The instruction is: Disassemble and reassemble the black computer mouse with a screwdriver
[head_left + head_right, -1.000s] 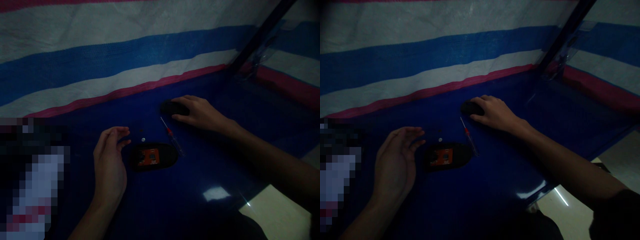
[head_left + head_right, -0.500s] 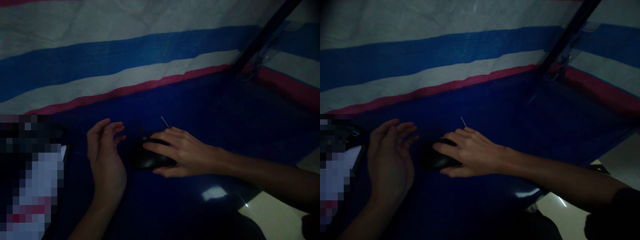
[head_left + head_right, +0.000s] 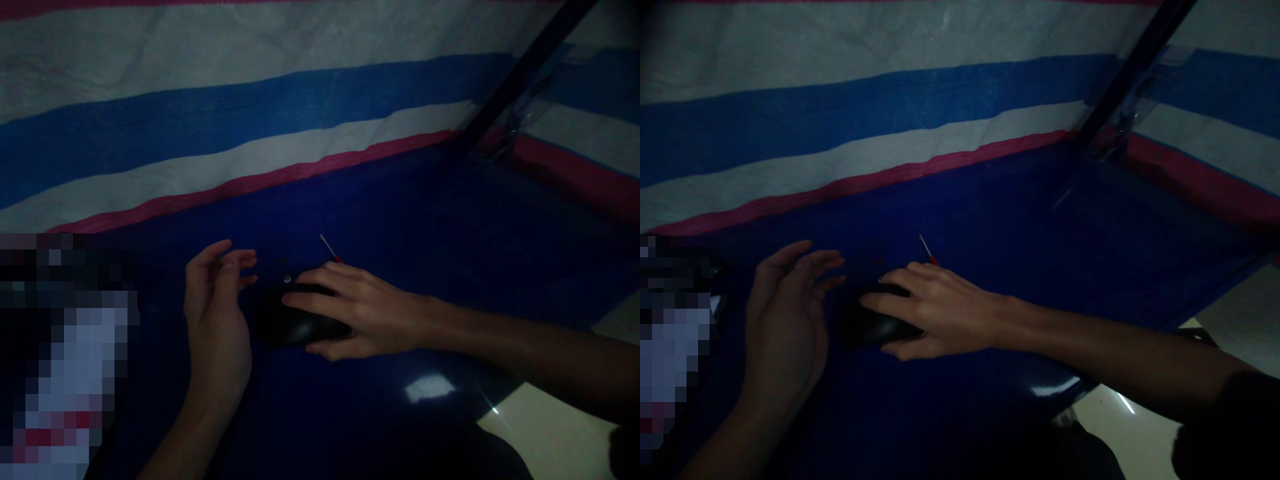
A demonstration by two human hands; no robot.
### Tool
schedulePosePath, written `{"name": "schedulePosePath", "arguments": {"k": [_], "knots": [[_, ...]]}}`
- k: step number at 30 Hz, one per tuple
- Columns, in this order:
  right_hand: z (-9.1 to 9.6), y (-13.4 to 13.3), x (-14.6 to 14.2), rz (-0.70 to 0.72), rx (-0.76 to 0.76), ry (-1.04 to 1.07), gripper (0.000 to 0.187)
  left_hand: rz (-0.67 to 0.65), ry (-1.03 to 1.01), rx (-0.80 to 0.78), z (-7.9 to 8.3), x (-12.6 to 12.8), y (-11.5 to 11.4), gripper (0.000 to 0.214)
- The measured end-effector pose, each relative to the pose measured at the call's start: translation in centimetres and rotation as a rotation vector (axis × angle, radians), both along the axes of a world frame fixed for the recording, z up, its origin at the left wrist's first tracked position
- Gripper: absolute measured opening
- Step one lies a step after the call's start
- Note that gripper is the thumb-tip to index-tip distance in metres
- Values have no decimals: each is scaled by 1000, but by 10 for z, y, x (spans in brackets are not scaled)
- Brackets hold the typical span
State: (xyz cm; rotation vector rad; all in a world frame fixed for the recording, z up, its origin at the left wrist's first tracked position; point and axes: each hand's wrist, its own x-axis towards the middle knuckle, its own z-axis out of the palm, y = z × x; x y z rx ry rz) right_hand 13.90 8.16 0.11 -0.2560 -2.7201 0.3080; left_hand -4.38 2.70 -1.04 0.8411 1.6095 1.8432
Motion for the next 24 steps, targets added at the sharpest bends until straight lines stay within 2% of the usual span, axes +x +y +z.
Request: {"name": "schedulePosePath", "arguments": {"k": [4,6,9,17,24], "knots": [[6,4,4,4,34,158,48,-210,-90,-125,5,6,-3,19],[8,6,5,-12,70,198,48,-320,-172,-134,9,12,-5,22],[8,9,8,-19,94,206,47,-403,-281,-150,13,20,-7,20],[5,10,8,-45,46,217,65,-378,-412,-221,11,25,-9,18],[6,10,7,-84,19,238,62,-334,-442,-252,11,26,-10,19]]}}
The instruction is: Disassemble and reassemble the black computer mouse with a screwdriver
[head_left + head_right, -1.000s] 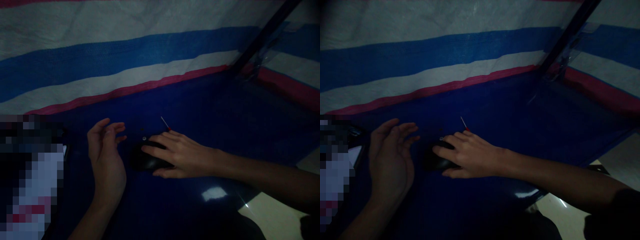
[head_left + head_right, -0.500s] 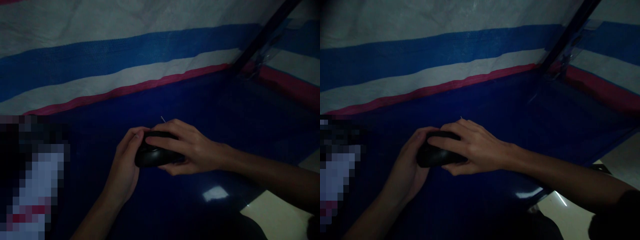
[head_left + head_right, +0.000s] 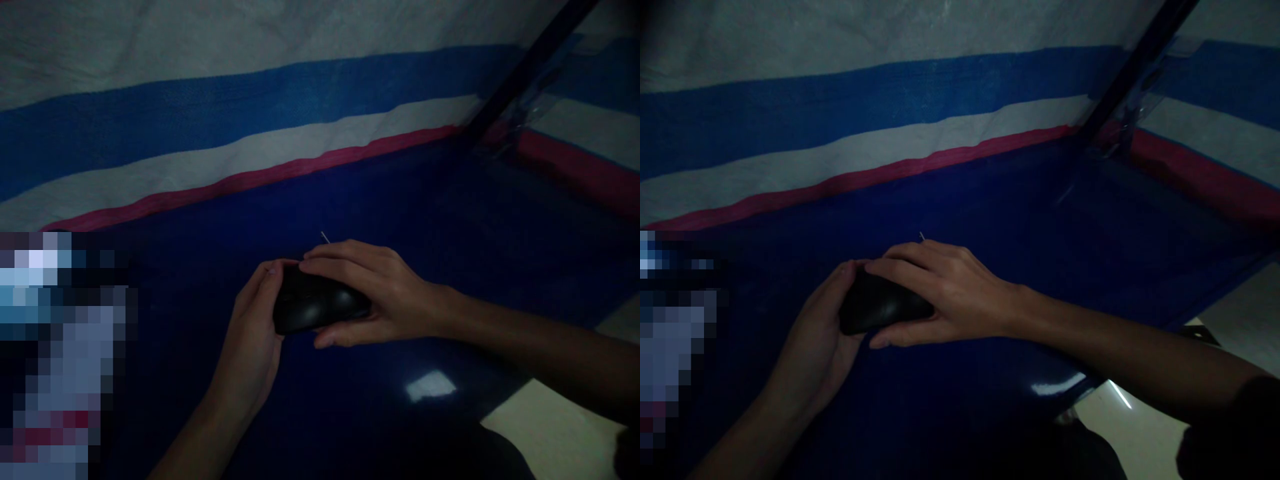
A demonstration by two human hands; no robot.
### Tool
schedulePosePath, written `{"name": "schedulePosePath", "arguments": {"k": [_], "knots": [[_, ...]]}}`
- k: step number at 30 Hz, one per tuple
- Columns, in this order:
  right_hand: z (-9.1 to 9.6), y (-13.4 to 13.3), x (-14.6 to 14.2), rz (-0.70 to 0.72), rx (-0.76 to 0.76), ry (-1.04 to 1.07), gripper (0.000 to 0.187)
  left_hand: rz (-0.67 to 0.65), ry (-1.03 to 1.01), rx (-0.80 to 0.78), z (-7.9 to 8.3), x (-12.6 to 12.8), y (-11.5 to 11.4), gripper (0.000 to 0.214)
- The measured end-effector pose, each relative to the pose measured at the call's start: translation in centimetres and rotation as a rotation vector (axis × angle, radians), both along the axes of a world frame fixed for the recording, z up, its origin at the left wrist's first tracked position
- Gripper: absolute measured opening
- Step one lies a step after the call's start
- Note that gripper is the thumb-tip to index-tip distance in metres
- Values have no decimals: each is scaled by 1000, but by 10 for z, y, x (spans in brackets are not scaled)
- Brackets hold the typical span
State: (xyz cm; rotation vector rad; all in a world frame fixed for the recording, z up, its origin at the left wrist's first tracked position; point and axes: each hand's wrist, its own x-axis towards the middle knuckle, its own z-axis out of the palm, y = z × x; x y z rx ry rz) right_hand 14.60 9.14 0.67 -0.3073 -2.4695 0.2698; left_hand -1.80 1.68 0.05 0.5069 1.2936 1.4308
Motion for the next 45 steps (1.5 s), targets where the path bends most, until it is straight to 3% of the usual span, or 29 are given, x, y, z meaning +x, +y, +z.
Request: {"name": "schedulePosePath", "arguments": {"k": [18,45], "knots": [[0,-1,-1,6,-32,14,51,48,-35,-41,-1,3,-1,23],[0,2,0,31,-75,-37,51,-32,-138,-59,3,6,-1,23]]}}
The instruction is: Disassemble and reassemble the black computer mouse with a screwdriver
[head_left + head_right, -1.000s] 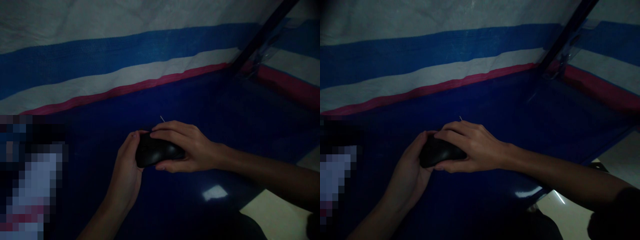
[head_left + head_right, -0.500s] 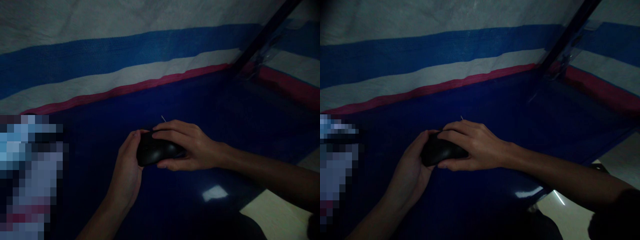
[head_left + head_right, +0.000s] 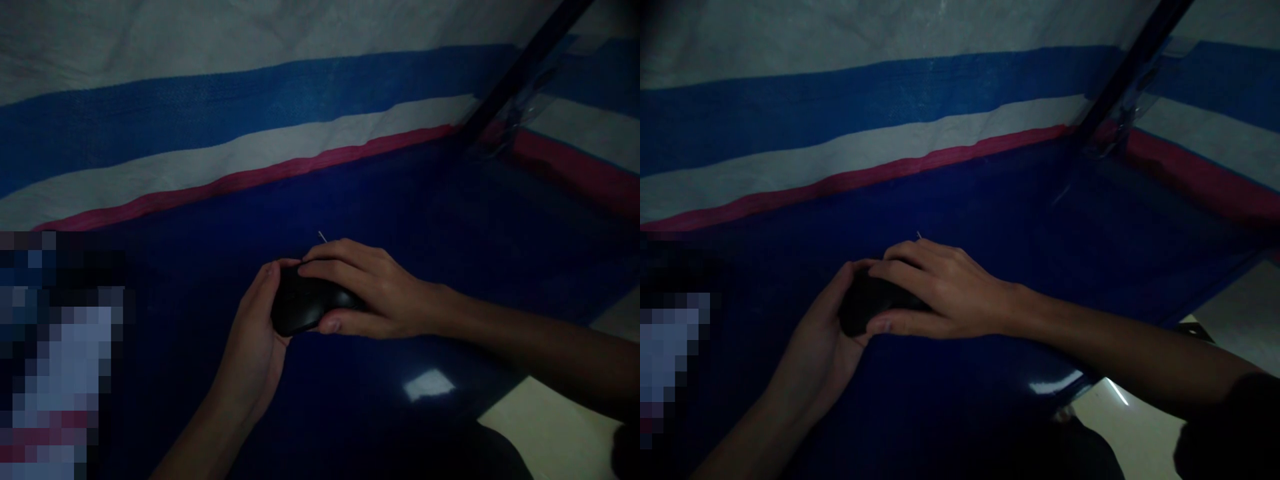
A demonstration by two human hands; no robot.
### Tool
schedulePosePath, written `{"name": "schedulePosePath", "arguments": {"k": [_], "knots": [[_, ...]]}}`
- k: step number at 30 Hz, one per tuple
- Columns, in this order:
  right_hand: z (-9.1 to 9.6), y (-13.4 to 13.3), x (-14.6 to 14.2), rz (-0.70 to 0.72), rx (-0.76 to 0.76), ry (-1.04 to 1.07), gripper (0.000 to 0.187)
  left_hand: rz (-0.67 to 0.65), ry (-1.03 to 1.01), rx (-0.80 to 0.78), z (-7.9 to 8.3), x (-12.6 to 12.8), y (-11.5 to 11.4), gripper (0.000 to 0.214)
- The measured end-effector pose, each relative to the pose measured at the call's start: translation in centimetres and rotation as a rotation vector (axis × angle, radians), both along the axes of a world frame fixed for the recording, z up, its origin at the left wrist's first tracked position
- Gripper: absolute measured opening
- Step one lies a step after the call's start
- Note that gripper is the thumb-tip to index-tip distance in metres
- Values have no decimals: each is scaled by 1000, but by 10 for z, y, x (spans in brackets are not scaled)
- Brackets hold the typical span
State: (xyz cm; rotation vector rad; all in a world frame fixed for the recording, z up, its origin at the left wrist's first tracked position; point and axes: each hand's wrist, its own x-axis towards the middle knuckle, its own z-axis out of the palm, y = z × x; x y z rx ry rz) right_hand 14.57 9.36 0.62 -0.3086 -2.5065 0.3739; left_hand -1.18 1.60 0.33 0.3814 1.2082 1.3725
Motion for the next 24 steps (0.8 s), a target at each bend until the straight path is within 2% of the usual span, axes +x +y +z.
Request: {"name": "schedulePosePath", "arguments": {"k": [3,8,11,15,18,24], "knots": [[4,0,0,-12,-82,66,41,23,-7,2,3,-2,2,22],[7,2,1,-145,-284,121,35,120,-16,35,7,-4,2,20],[5,4,1,-40,-368,143,39,120,-21,39,8,-4,2,20],[-1,4,1,136,-307,147,56,125,-28,27,8,-5,2,21],[-4,5,1,134,-212,75,70,140,-13,6,7,-7,3,21],[-4,6,2,133,-183,-15,63,121,1,-29,5,-9,3,20]]}}
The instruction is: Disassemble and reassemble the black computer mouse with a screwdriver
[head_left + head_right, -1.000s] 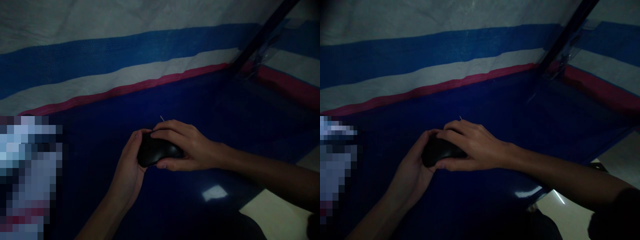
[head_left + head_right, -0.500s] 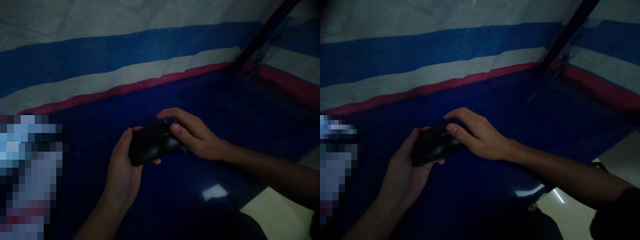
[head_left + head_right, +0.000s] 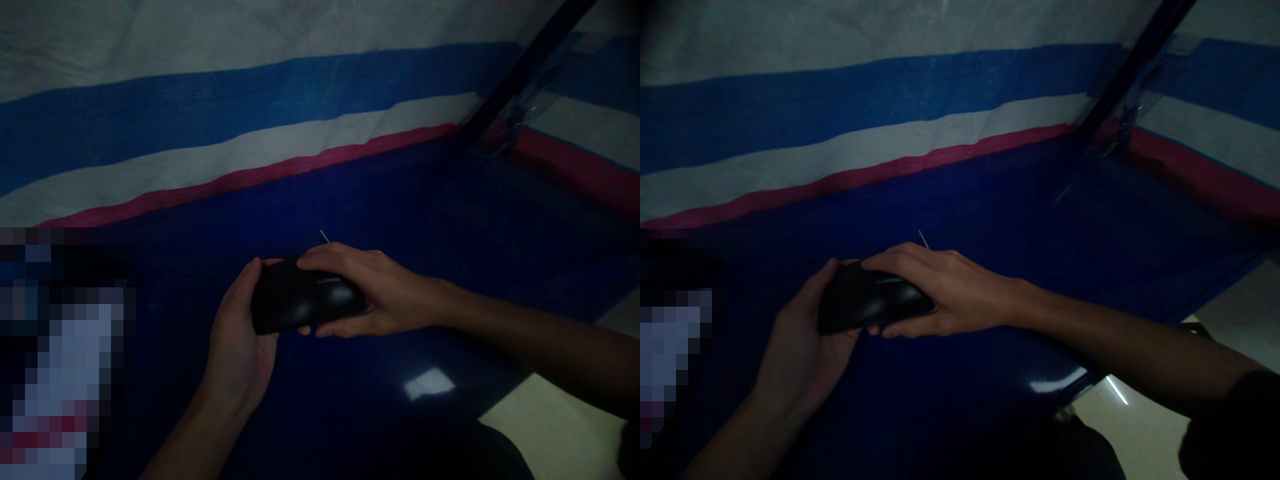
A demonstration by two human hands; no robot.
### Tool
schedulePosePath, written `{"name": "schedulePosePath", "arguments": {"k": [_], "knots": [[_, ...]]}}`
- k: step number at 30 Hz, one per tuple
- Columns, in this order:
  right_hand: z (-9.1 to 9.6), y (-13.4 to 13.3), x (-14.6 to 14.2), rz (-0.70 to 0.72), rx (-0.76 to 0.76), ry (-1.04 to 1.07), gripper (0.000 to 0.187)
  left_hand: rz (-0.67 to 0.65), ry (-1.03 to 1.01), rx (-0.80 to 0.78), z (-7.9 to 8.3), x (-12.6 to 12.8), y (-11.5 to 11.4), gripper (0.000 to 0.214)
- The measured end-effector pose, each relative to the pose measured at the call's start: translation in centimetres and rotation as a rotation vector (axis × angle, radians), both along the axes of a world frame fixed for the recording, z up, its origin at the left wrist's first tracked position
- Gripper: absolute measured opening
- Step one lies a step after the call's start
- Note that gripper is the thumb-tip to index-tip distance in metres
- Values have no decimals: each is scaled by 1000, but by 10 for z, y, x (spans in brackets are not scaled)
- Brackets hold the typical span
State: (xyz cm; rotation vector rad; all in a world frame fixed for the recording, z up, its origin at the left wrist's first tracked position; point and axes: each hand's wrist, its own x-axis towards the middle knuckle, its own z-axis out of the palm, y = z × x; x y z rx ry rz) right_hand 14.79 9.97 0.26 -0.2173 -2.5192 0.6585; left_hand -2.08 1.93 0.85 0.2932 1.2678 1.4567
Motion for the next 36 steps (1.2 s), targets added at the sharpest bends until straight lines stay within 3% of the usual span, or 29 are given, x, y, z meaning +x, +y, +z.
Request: {"name": "schedulePosePath", "arguments": {"k": [22,26,30,32,34,36], "knots": [[0,-1,1,-35,11,-37,64,20,19,2,-2,-1,0,20],[4,-2,1,-83,-90,103,70,25,334,189,-6,-3,-4,22],[8,-5,2,-191,-360,238,72,-162,717,386,-7,-1,-13,29],[9,-6,2,-189,-463,249,72,-228,757,403,-5,4,-17,51],[12,-6,3,-124,-491,212,69,-124,735,350,-2,11,-18,62],[19,-3,6,-98,-419,139,65,-52,650,313,1,17,-17,63]]}}
